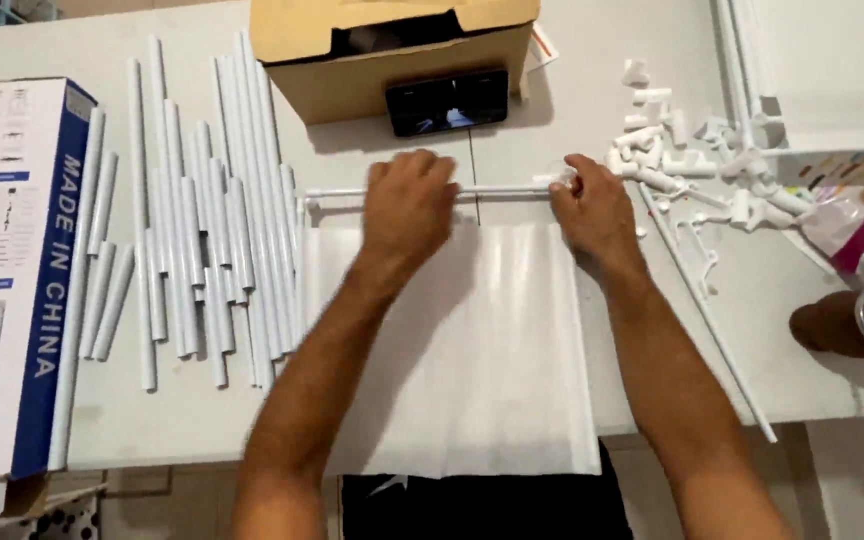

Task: Assembling a shoe rack by sliding metal poles into fabric sleeves and connecting them with plastic joints.

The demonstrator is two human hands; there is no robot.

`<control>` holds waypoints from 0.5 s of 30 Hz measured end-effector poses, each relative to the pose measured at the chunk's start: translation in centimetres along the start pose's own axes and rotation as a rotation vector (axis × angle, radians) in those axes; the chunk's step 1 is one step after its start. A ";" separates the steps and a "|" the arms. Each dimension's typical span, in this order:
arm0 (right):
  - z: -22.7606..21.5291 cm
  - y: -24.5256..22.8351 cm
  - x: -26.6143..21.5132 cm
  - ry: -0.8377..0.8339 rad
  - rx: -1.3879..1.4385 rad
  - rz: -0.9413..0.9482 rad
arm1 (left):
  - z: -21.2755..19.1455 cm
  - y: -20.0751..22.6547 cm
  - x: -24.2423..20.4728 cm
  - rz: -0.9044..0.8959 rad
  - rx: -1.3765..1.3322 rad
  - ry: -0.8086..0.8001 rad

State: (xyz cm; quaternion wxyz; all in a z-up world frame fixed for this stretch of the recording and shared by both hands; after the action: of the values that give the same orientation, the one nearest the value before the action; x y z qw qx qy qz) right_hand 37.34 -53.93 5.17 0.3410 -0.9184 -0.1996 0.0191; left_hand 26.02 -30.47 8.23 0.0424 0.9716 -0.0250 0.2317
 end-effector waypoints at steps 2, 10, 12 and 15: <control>0.3 0.5 -0.4 0.004 0.002 -0.007 | 3.2 3.4 1.5 0.012 -0.052 -0.088; -2.0 -0.3 -1.3 -0.043 0.175 0.120 | 10.2 7.7 2.2 -0.019 -0.232 -0.126; -1.7 0.6 -1.3 -0.132 0.327 0.168 | 9.4 7.9 1.7 0.025 -0.172 -0.008; 0.2 4.7 0.4 -0.214 0.556 0.069 | 8.8 7.8 1.7 0.048 -0.180 0.063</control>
State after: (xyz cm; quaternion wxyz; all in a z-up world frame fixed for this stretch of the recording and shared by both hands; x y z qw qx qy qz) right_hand 39.33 -56.88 2.07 0.5555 -0.7890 -0.1900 0.1812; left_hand 31.00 -39.15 1.71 0.1250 0.9551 -0.0674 0.2600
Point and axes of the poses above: each hand's wrist, its own x-axis towards the middle knuckle, its own z-axis out of the palm, y = z × x, the point moved 4 cm from there along x, towards the middle knuckle, and after that the axes turned 2 degrees about z, right-handed, at the moved point
